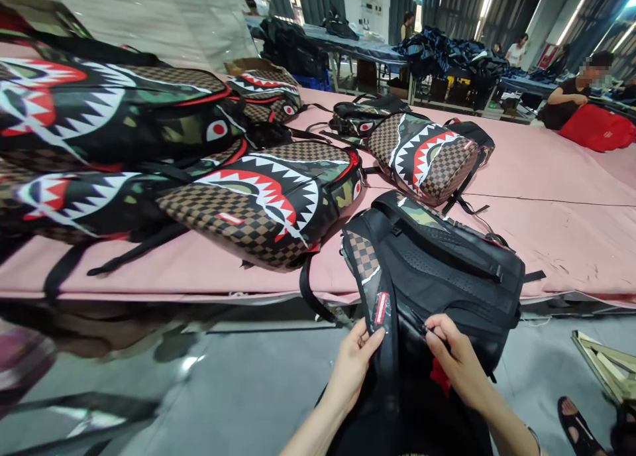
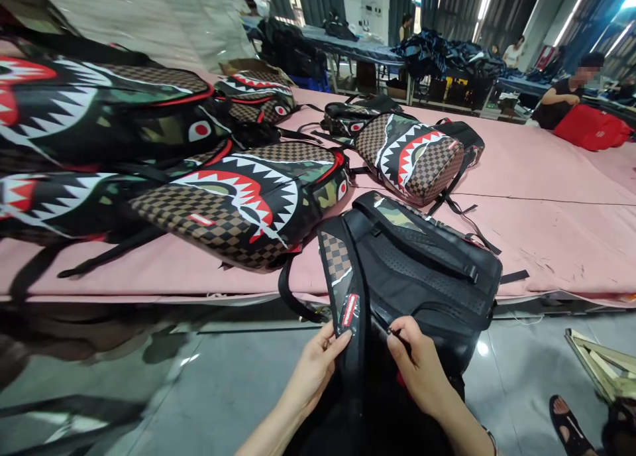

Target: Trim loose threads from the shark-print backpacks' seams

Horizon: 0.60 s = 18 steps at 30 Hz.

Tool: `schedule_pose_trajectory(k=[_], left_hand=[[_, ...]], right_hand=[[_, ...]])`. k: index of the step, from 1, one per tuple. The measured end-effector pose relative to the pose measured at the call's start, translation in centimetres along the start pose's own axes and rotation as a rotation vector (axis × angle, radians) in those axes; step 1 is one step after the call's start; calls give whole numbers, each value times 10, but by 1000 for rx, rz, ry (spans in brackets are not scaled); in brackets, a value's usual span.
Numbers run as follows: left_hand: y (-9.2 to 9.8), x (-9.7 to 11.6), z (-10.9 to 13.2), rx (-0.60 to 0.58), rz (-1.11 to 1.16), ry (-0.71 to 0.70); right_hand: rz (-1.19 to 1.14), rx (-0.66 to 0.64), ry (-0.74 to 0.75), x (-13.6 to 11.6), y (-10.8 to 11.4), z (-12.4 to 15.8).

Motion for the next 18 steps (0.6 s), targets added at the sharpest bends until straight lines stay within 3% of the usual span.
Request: schedule_pose_trajectory(k=[4,7,10,14,18], left_hand=[[19,2,6,63,39,-34],[22,7,10,58,57,-45],[22,10,13,72,62,-54],[22,10,15,117,34,-82],[27,13,17,142,-18,-119]], right_hand=[[-130,41,-21,1,-15,-21],[-144,91,14,-2,-26,-40],[-9,137,105,-18,-33,-59],[252,62,204,-40,-50,-82],[396,18,237,-44,-62,-96]])
Point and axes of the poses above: each hand's wrist, its own z-axis away from the middle knuckle, its own y-axis out of the back of the hand, x = y × z, the point moved 8 cm from there along -z, towards the middle knuckle, and after that the axes turned 4 degrees about -z, right-handed, at the moved point
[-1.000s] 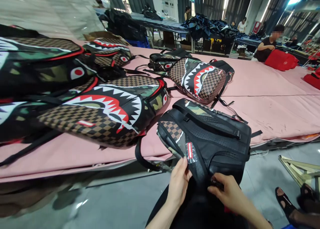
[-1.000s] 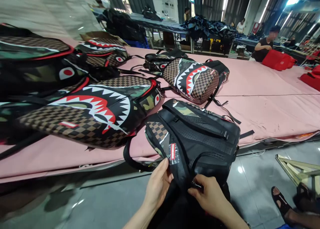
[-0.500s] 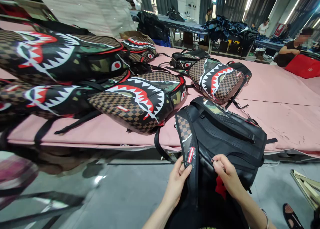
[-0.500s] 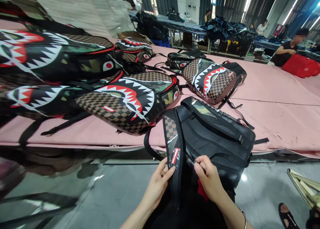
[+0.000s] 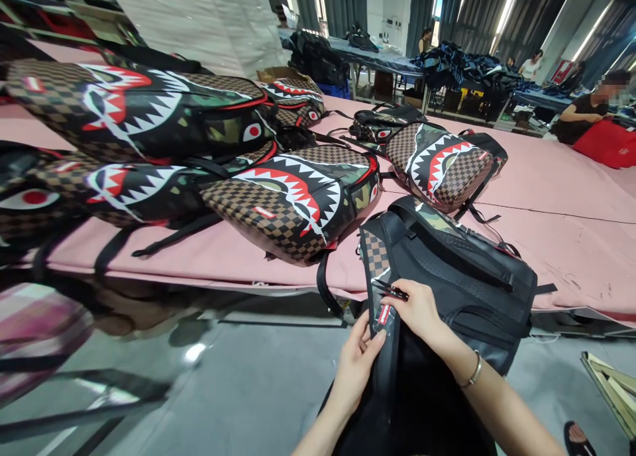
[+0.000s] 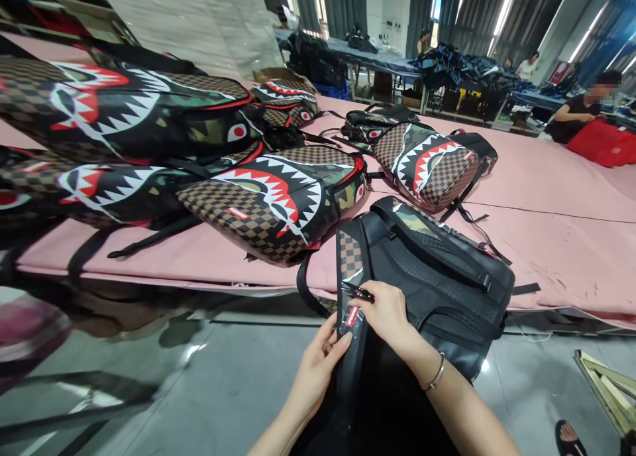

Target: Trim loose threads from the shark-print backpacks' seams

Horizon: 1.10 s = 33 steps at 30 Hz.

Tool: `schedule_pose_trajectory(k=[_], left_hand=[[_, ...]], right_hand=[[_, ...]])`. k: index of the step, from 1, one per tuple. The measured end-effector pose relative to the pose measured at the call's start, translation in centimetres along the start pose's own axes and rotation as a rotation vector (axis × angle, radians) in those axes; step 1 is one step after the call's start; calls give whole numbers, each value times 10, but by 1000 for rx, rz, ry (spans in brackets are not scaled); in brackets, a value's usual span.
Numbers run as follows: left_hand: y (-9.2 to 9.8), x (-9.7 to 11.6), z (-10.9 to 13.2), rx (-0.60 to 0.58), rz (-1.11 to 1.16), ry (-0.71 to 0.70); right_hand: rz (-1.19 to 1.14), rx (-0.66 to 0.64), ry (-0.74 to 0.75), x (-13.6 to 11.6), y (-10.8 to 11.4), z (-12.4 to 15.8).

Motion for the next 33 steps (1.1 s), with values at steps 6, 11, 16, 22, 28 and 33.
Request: schedule_pose_trajectory(k=[6,11,16,22,28,33], left_hand=[[14,-5,-7,-23,-33,29],[19,-16,-16,-74,-23,5],[31,-25,-21,3,-87,-40],[28,-15,-6,-115,27,157],[25,-2,5,-98,120,184],[22,0,3,-73,70,84]], right_hand=[[251,-10,66,-4,-8,-2],[344,-99,-31,4,-13,-6],[64,-212,-170,8,-18,-6],[-174,-173,-132,8,-14,-9],[-218,-115,-33,5,-10,1],[112,91,209,-16,-7,22]])
Point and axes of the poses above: each hand's wrist, its own z-axis away from the middle knuckle, its own y-axis out of the back of the hand, x = y × z, the point moved 8 cm from there along -z, towards the middle knuckle, and after that the axes turned 4 degrees about -z, right-handed, at the moved point
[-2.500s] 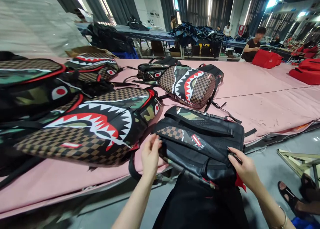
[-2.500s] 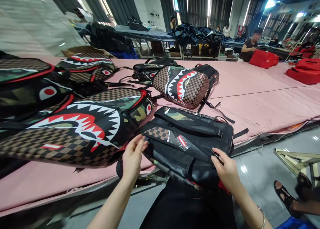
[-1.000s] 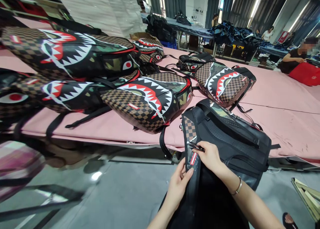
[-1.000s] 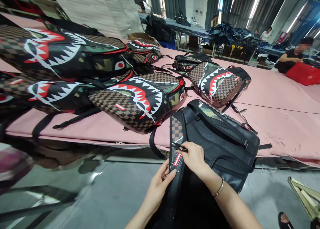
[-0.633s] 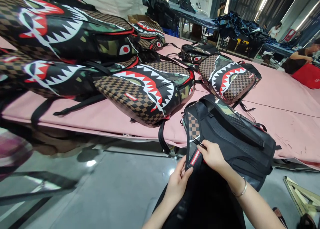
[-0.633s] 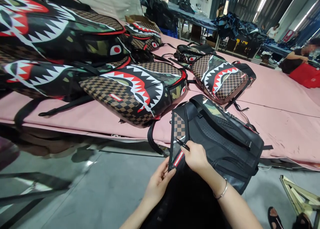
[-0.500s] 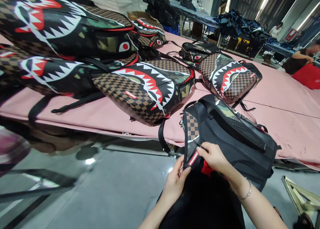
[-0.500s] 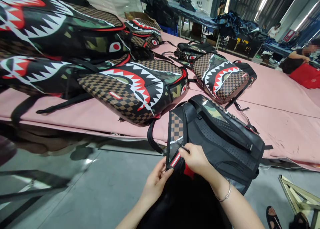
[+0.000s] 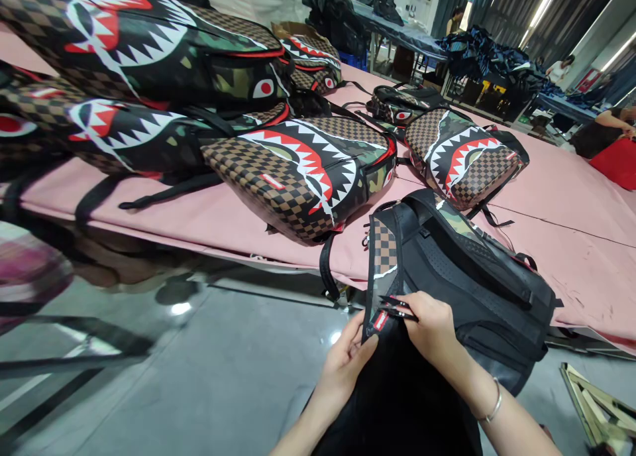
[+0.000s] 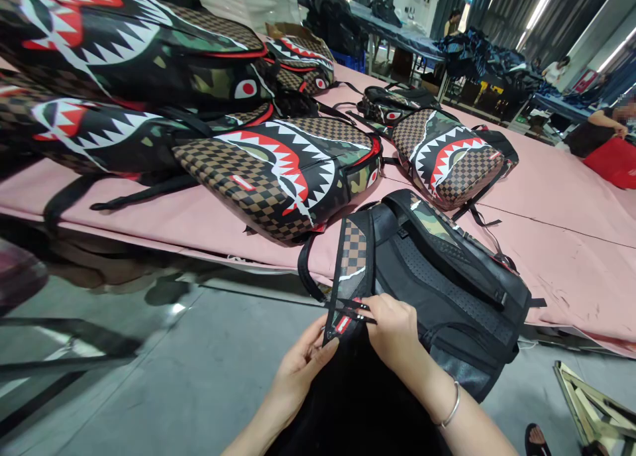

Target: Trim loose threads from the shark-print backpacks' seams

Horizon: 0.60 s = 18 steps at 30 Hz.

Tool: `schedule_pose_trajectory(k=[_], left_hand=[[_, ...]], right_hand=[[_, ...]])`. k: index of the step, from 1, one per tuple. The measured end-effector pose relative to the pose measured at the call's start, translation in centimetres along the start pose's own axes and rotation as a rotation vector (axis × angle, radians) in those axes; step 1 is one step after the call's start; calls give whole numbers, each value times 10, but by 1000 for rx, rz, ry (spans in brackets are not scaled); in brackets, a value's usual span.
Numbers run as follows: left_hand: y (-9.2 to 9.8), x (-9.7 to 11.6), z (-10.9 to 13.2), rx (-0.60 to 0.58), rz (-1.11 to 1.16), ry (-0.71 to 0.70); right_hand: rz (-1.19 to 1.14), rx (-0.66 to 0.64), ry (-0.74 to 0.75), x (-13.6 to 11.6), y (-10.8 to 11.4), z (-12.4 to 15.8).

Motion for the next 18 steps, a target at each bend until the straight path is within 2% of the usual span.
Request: schedule_pose_trajectory(k=[3,6,8,9,11,14,16,18], left_hand=[[1,-1,-5,11,-132,-59],[3,4,-8,45,-281,-132],[3,9,-9,52,-315,-156],[3,11,-9,45,-304,-145],[3,12,-8,13,-237,-84],[3,14,-5,-43,-101,9],[4,17,-3,-63,-30,35],[4,19,-1,-57,32,28]], right_hand=[[6,-19,-106,5,-4,1],[-323,-210,-299,16,-19,-3],[-560,-328,-365,18,-25,-5],[-620,-346,-371,19,-23,-7],[-578,-275,-357,26,-7,-13],[-333,-143,-319,36,24,-19],[-244,-169,-275,36,33,-19],[-255,-230,-246,33,30,-16]])
Point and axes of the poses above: each hand's wrist, its own z-axis away from the middle knuckle, its own y-axis out of the back of the hand, x = y × z, the point moved 8 cm from there along -z, towards the middle knuckle, and after that the axes turned 4 degrees about -z, right-handed, at the moved point
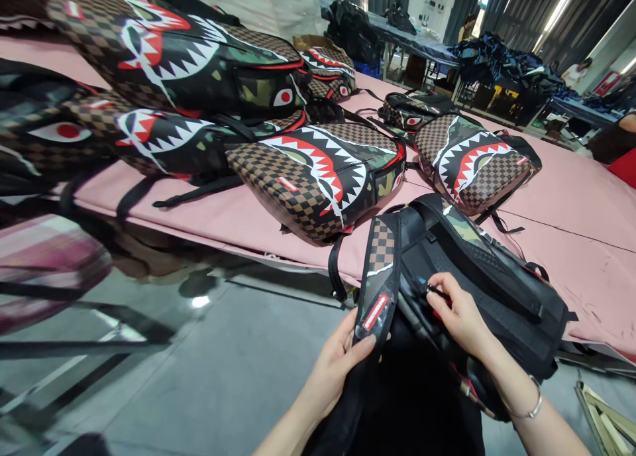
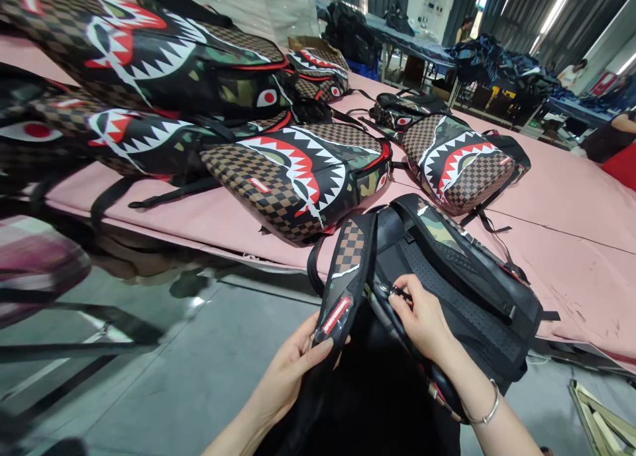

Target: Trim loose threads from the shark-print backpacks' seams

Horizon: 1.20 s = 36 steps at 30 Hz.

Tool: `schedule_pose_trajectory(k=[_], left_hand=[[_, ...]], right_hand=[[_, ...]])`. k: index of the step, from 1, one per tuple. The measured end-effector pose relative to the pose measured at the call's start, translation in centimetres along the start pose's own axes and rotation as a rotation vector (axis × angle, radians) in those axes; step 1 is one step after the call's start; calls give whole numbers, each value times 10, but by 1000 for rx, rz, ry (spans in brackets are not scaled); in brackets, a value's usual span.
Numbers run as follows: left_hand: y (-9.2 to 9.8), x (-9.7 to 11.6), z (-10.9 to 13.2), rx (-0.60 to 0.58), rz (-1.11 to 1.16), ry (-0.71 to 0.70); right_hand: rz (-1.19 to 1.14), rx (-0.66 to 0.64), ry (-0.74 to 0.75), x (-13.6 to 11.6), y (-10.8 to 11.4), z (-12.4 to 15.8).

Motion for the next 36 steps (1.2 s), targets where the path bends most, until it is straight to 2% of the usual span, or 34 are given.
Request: schedule_pose_trajectory(k=[2,5,10,14,22,27,29,33,36], left_hand=[[-2,1,2,-3,53,-8],[-7,2,3,-4,102,-9],[-14,3,2,21,72,-37],[-16,3,4,50,36,-77],[-16,0,2,25,-52,-86],[-12,1,4,42,-13,-58],[-8,1,5,35,52,-21],[1,1,5,-17,129,21],[3,1,3,-68,143,17]], right_hand=[[-54,-9,-25,3,-7,6],[-179,60,-69,8,-16,20],[-318,75,-34,-1,-28,34],[-303,70,-33,-10,-31,28],[-217,86,-25,-14,-31,15],[-346,132,-17,-3,-20,5],[-298,135,45,-2,-10,-2],[-41,105,307,-18,7,-19],[24,22,474,-33,8,-32]])
Point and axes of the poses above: each hand's wrist, its own z-axis away from the middle knuckle, its own y-axis out of the back of the hand, x = y × z, the point moved 8 cm from there along -z, towards the middle knuckle, and after that the axes turned 4 degrees about -z, right-handed, at the moved point
